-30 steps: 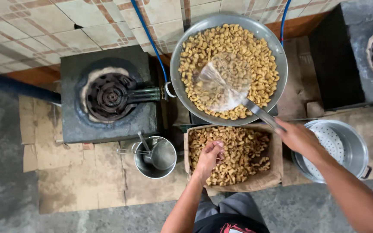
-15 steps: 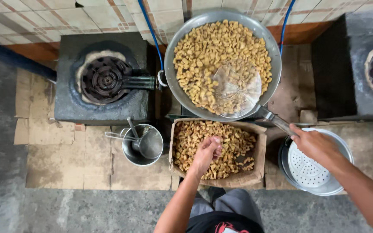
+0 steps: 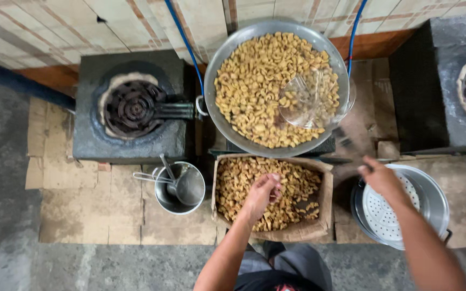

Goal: The person transfers small pieces of fried food from a large metal pan into a cardboard box using a spider strainer and by hand.

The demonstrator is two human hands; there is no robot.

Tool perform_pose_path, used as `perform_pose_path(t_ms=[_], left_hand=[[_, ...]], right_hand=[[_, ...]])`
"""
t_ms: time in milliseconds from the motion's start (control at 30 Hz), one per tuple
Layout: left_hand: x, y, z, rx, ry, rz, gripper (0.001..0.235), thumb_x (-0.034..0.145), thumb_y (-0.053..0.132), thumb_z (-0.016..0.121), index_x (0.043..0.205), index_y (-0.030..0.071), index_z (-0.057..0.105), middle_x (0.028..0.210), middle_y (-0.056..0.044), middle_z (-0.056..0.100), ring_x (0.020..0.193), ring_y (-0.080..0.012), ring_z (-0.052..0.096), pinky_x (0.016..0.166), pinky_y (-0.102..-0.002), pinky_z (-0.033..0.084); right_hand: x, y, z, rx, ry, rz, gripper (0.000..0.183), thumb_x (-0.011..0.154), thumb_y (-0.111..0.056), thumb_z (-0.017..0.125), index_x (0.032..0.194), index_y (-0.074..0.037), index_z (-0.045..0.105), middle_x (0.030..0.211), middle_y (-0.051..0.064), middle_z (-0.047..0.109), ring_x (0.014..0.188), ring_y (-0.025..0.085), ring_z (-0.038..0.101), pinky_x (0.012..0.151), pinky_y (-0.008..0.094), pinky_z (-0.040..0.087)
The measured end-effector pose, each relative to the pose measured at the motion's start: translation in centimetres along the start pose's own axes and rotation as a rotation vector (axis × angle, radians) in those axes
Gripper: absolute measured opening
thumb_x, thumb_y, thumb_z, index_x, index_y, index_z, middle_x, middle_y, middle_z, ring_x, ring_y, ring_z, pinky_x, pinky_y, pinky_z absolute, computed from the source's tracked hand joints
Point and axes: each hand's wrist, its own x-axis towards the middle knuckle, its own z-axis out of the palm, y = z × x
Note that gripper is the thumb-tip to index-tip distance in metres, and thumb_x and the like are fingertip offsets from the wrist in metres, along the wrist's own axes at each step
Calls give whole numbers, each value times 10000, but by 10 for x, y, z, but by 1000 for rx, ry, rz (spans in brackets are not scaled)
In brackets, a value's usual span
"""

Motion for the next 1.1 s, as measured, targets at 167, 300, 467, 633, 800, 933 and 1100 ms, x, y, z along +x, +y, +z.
perform_pose_path(t_ms=[167,300,467,633,800,933,1100], left_hand=[[10,-2,-7,-32,-105,15,264,1024,316,663,1097,63,652,796,17,637,624,-84,550,541,-254,395],[22,3,-19,49,-52,-37,251,997,302,670,1126,88,679,792,30,646,643,-71,575,569,-245,431],[54,22,-27,114,-93,-19,215,966,258,677,1107,96,684,809,21,667,625,-82,568,545,-267,431],[59,47,-46,82,-167,-1,185,983,244,676,1096,98,670,812,13,647,648,-93,589,552,-268,413],[54,58,-75,40,-229,-64,170,996,241,684,1081,97,652,825,3,646,639,-100,564,545,-260,378],[45,64,-94,61,-209,-77,181,1001,259,676,1084,102,643,825,18,632,652,-93,573,549,-251,380],[40,70,-117,147,-143,-162,197,977,276,655,1111,133,666,837,30,656,680,-84,596,589,-242,445]], right_hand=[[-23,-23,10,174,-199,294,558,955,-382,687,1476,-196,617,906,222,778,607,323,698,670,447,587],[-9,-24,14,297,-87,314,539,928,-386,727,1425,-187,664,870,202,777,584,258,704,600,373,563],[66,-68,91,327,-97,359,569,989,-447,624,1467,-142,583,989,209,773,793,343,772,786,426,582],[52,-55,81,261,67,49,547,929,-409,691,1336,-45,661,1155,252,714,1013,376,706,872,463,546],[85,-133,75,443,-10,268,526,981,-383,651,1412,-80,638,1076,263,758,813,323,707,742,463,558],[83,-178,73,426,-246,480,563,1015,-398,589,1521,-162,514,958,231,759,566,284,646,560,449,518],[67,-182,62,500,-181,446,569,982,-359,616,1514,-172,535,905,110,723,530,242,631,537,431,526]])
